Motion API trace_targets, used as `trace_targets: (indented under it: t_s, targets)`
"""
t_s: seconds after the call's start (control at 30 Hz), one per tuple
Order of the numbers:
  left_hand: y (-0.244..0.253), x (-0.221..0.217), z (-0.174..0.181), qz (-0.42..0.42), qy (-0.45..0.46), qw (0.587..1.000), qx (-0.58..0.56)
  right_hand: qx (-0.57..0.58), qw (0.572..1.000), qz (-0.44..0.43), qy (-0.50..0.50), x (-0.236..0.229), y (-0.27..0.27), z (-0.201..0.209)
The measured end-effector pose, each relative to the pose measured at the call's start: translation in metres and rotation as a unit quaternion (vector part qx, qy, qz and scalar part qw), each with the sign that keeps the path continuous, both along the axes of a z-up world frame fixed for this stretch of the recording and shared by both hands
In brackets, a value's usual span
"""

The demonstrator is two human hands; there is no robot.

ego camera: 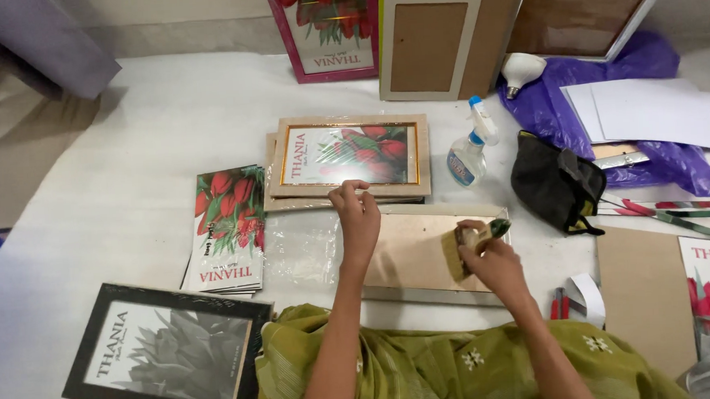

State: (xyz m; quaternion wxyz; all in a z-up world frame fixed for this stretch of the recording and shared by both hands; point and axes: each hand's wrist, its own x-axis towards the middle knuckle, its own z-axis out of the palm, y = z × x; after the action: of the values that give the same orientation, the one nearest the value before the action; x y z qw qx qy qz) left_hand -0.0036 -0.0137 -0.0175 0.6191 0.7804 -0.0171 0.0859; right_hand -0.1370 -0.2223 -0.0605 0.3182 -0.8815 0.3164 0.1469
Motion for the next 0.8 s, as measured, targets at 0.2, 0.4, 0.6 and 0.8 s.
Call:
trace_targets:
  t_s: [0.2,0.4,0.6,0.8]
  targets:
    - [-0.012,-0.006,-0.020,-0.033,0.002,0.999,0.032,0.139,0.981,-0.017,-0.133,0.009,-0.009,0.051]
    - [-0.014,-0.007,-0.026,-0.053,0.017,0.995,0.087,0.188,0.969,0.001,-0.161,0.019,-0.017,0.072]
    - [-0.021,-0.004,-0.037,-0.079,0.006,0.991,0.109,0.145,0.986,0.067,-0.053,0.043,-0.045,0.053]
    - [-0.024,-0.017,-0.020,-0.131,-0.004,0.978,0.164,0.194,0.974,0.100,-0.056,0.050,-0.048,0.068]
